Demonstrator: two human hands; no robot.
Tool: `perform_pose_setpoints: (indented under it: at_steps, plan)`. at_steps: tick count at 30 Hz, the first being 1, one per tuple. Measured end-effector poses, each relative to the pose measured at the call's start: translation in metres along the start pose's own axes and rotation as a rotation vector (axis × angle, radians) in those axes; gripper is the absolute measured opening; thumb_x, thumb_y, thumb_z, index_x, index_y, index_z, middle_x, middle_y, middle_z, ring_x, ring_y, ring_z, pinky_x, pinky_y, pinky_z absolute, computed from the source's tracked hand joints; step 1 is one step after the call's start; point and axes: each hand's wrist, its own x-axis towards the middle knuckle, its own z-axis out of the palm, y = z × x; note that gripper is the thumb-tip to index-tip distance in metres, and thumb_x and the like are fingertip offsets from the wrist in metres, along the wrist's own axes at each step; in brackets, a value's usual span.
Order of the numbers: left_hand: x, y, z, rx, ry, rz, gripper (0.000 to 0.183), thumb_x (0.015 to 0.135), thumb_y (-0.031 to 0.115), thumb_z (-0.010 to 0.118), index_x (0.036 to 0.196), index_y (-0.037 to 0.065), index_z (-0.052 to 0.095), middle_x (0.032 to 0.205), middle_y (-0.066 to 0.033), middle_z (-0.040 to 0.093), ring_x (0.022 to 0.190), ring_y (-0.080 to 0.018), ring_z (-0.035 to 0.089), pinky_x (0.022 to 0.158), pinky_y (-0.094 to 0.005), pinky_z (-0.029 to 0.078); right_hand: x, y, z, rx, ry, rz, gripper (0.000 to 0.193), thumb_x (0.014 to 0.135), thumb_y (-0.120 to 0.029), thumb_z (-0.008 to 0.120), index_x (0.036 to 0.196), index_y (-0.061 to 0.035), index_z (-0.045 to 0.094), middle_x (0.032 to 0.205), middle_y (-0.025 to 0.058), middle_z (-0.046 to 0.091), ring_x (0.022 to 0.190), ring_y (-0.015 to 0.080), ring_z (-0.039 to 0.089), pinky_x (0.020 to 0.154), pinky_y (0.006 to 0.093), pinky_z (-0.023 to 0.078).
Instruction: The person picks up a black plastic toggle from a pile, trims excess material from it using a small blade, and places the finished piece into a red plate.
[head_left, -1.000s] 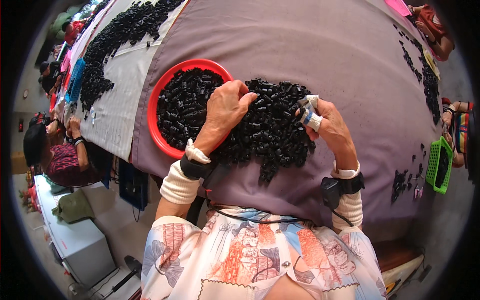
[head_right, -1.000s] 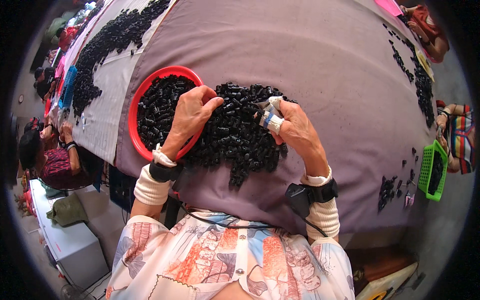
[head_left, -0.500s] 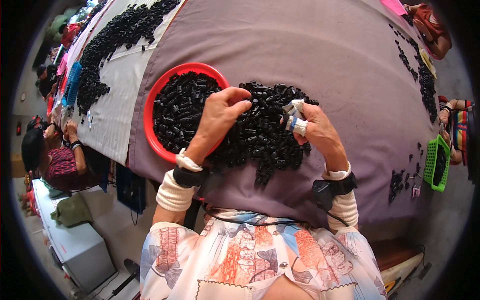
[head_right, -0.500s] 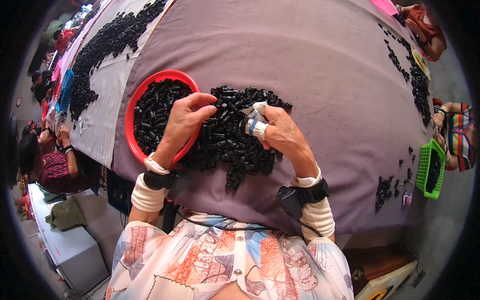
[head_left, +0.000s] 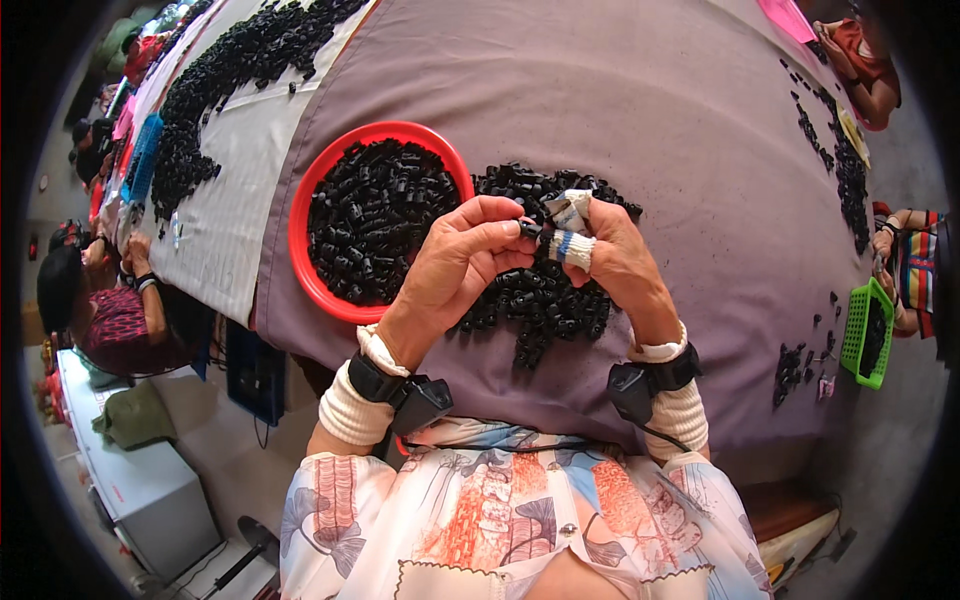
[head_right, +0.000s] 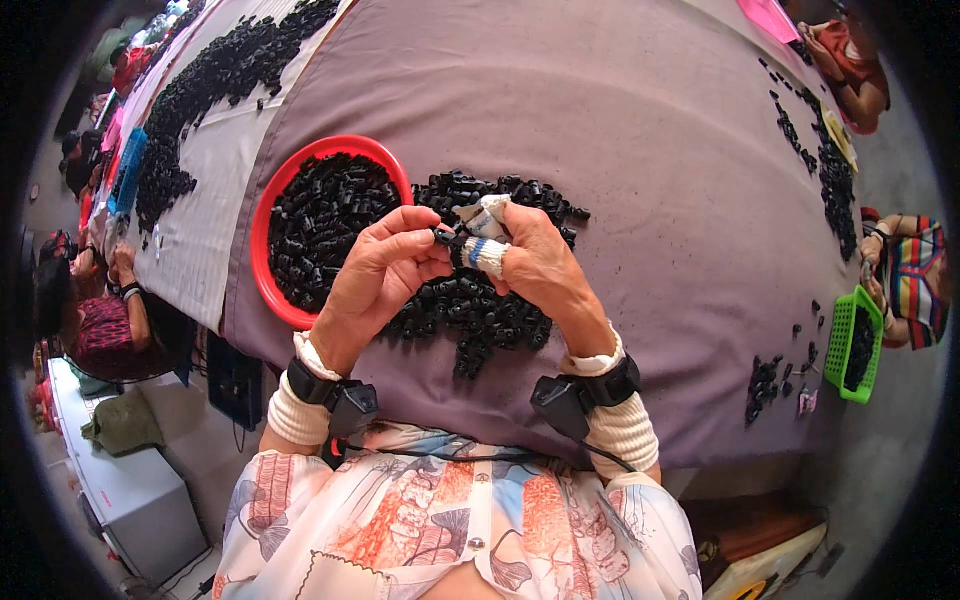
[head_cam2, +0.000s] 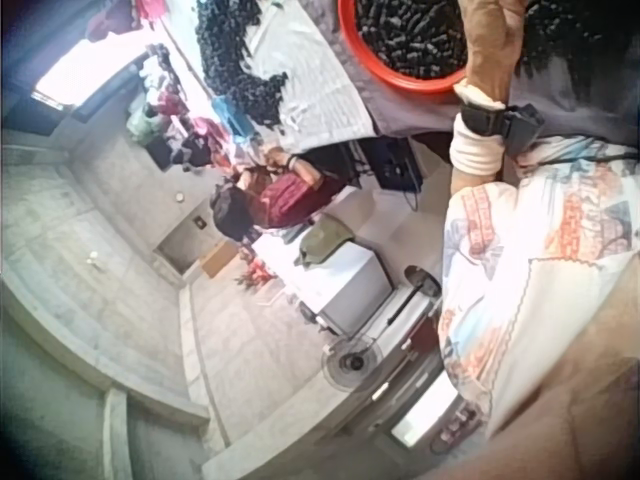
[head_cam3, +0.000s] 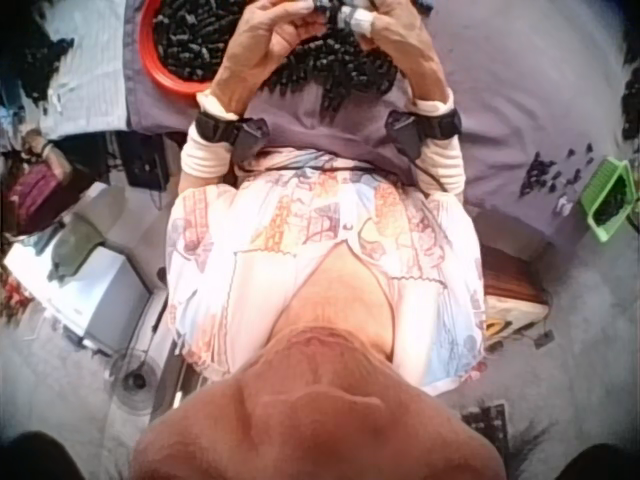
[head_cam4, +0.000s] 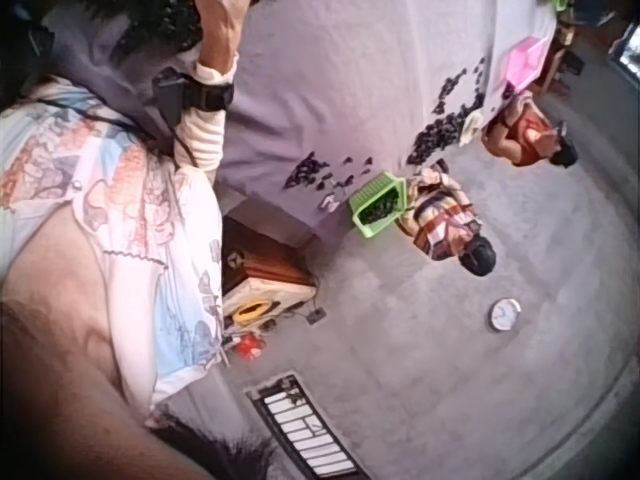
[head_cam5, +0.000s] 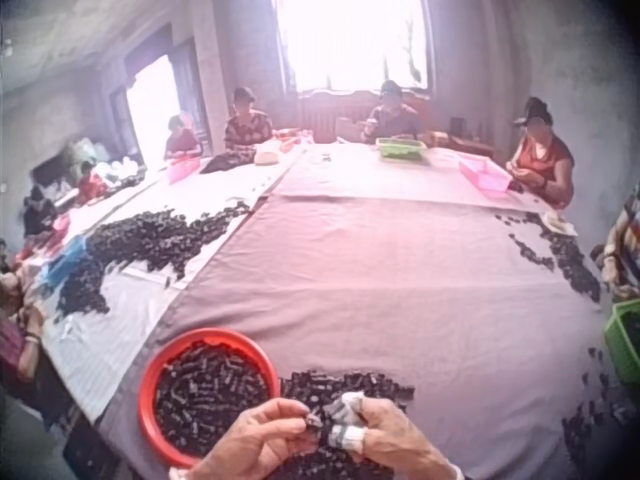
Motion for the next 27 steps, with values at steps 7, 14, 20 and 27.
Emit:
perform_pose_setpoints:
  at_steps: [7,14,20,27]
  plan:
    - [-0.0024,-0.001,-0.0014,0.059,0.013,-0.004,0.019,0.084,0.004,0.058,0.102,0.0,0.057,0.088,-0.0075,0.061,0.076,-0.0148,0.061,0.072,-0.0295,0.052,0.0012,-0.001,-0.0008,-0.006,0.006,-0.017,0.019,0.079,-0.007,0.058,0.097,0.0,0.059,0.066,-0.0007,0.054,0.049,0.0046,0.045,0.041,0.0197,0.036]
    - [-0.0012,-0.0018,0.0014,0.066,0.038,0.025,0.019,0.086,0.008,0.057,0.104,-0.001,0.058,0.085,-0.0061,0.062,0.073,-0.0122,0.06,0.068,-0.0266,0.05,-0.0006,0.0007,0.0009,0.017,0.011,-0.005,0.022,0.08,-0.005,0.056,0.101,0.0003,0.058,0.068,-0.0005,0.054,0.05,0.0045,0.045,0.042,0.0195,0.037]
    - [0.0013,-0.0032,0.0025,0.129,0.044,0.028,0.019,0.087,0.01,0.057,0.102,-0.001,0.06,0.083,-0.0053,0.062,0.071,-0.0104,0.059,0.065,-0.024,0.049,-0.002,0.0027,-0.004,0.063,0.002,-0.035,0.023,0.08,-0.005,0.058,0.103,-0.0007,0.058,0.068,-0.0008,0.054,0.051,0.0046,0.046,0.043,0.0197,0.038]
    - [0.0025,-0.0069,0.0056,0.167,0.043,0.045,0.024,0.087,0.009,0.056,0.109,-0.002,0.057,0.083,-0.0056,0.061,0.071,-0.0116,0.058,0.068,-0.0264,0.048,-0.0044,0.0038,-0.0029,0.004,0.005,-0.015,0.022,0.081,-0.007,0.059,0.101,-0.0008,0.058,0.068,-0.0006,0.054,0.05,0.0049,0.046,0.043,0.0205,0.038]
